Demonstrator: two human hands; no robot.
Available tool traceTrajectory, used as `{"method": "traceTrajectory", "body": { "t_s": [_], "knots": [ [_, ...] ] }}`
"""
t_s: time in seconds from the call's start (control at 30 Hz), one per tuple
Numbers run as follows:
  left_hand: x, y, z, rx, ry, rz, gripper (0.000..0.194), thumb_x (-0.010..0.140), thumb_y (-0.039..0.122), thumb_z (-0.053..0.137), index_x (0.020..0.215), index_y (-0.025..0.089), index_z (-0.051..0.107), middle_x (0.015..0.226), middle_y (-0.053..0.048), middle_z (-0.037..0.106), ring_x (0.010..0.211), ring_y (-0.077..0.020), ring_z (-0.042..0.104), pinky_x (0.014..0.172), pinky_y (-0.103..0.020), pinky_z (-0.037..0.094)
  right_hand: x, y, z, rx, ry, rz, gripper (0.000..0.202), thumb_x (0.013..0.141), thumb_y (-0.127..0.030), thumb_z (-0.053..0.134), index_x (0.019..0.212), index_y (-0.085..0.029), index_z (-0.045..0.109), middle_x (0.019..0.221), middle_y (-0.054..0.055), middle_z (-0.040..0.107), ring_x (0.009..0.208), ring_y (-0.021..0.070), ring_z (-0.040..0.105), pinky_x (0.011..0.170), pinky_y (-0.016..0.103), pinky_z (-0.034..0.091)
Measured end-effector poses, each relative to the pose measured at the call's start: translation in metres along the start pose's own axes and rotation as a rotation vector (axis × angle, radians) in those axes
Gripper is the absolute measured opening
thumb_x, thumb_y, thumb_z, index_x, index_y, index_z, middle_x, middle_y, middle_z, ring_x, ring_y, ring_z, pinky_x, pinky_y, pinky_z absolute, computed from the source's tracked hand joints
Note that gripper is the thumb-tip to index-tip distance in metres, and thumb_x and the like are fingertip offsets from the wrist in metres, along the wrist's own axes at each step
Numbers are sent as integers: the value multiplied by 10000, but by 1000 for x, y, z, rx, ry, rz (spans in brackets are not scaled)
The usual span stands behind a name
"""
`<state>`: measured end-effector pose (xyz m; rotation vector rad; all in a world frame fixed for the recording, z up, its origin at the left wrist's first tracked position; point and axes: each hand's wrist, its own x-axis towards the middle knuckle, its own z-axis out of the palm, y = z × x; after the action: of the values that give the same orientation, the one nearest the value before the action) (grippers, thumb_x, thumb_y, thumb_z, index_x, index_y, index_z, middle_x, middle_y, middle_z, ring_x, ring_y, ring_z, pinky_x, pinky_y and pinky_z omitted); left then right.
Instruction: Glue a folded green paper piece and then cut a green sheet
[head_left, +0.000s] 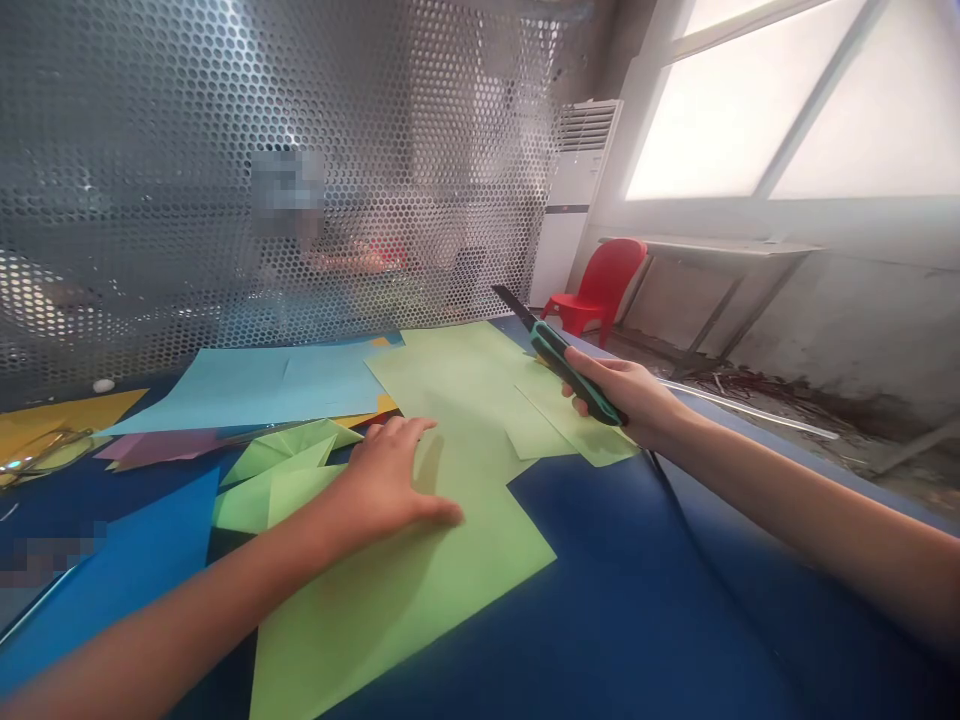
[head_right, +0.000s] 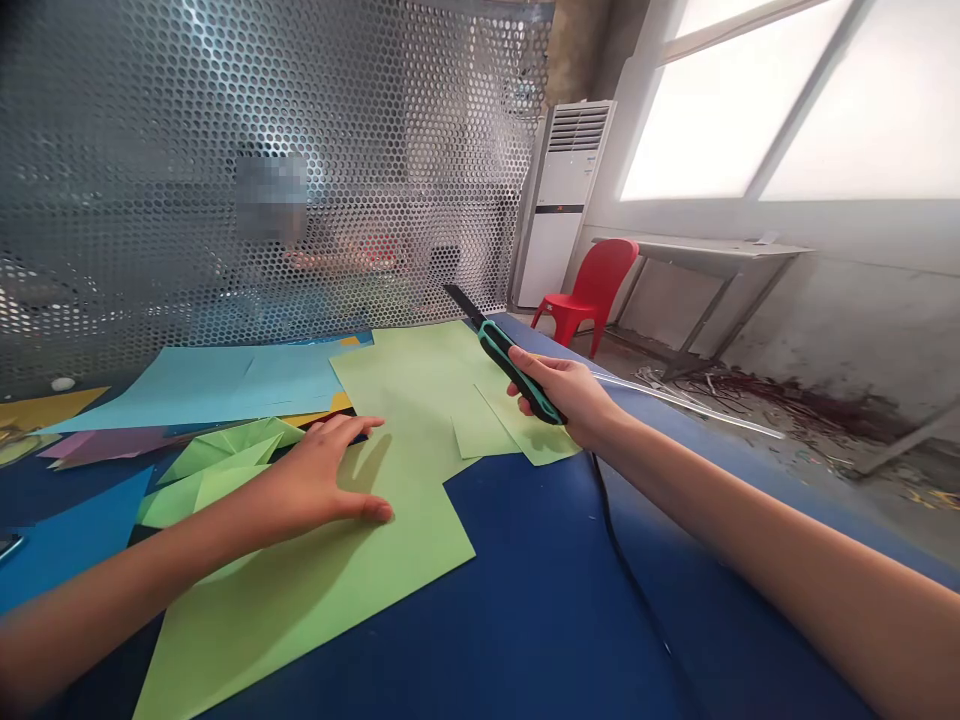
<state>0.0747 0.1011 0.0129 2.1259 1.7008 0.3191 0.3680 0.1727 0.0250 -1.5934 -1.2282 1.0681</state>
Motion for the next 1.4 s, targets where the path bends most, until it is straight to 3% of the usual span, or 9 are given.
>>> {"method": "traceTrajectory", "body": {
  "t_s": [0.23, 0.47, 0.57, 0.87, 1.07, 1.2, 1.33, 1.4],
  "knots": [
    [2, 1, -3, 22, -23, -31, 487, 1018, 430, 721, 1440, 223, 591, 1464, -114, 610, 1283, -313, 639, 1059, -563, 560, 3, 0, 0, -58, 52, 33, 375, 1047, -423, 691, 1330, -178, 664, 1327, 113, 686, 1105, 255, 709, 932, 464, 622],
    [1, 5, -17, 11, -30, -83, 478, 1023, 405, 720, 1445, 231, 581, 1465, -114, 604, 1202, -282, 675, 983, -503, 609, 6, 4, -6, -130, 23, 11, 366, 1049, -413, 690, 1334, -184, 666, 1350, 116, 679, 1124, 258, 703, 951, 468, 616],
    [-2, 6, -24, 65, -32, -119, 492, 1019, 403, 724, 1457, 235, 575, 1514, -119, 571, 1273, -306, 642, 1034, -538, 582, 6, 6, -7, -176, 12, 1, 359, 1052, -412, 686, 1334, -191, 666, 1353, 112, 678, 1126, 257, 702, 953, 469, 616],
    [-4, 2, -32, 115, -197, -176, 436, 1013, 412, 733, 1385, 215, 622, 1437, -106, 627, 1227, -289, 668, 1016, -519, 590, 10, 11, -4, -318, -31, -54, 322, 1059, -432, 671, 1280, -198, 685, 1271, 88, 708, 1041, 231, 719, 889, 428, 635],
    [0, 0, -43, 87, -292, -139, 350, 1012, 424, 732, 1265, 188, 678, 1296, -75, 693, 1110, -260, 709, 941, -466, 619, 4, 7, -13, -408, -212, -142, 305, 1060, -456, 668, 1169, -173, 705, 1090, 50, 735, 871, 182, 720, 769, 356, 634],
    [-8, -1, -59, 63, -346, -118, 303, 1015, 442, 729, 1133, 163, 711, 1129, -43, 733, 985, -226, 730, 867, -415, 627, -3, 2, -20, -427, -381, -198, 339, 1057, -484, 670, 945, -166, 707, 838, -7, 713, 673, 128, 669, 650, 289, 593],
    [-23, 3, -77, 65, -240, -89, 181, 990, 401, 655, 1039, 227, 671, 958, 14, 738, 836, -189, 725, 749, -322, 586, -10, 1, -19, -400, -450, -200, 490, 981, -604, 720, 737, -184, 657, 637, -35, 654, 520, 106, 595, 557, 263, 524],
    [-31, 7, -87, 102, -106, -82, 326, 884, 490, 595, 1151, 303, 595, 976, 22, 749, 824, -228, 727, 692, -332, 550, -13, 1, -17, -388, -462, -193, 525, 959, -657, 715, 721, -193, 647, 598, -39, 635, 493, 107, 578, 533, 263, 499]
  ]
}}
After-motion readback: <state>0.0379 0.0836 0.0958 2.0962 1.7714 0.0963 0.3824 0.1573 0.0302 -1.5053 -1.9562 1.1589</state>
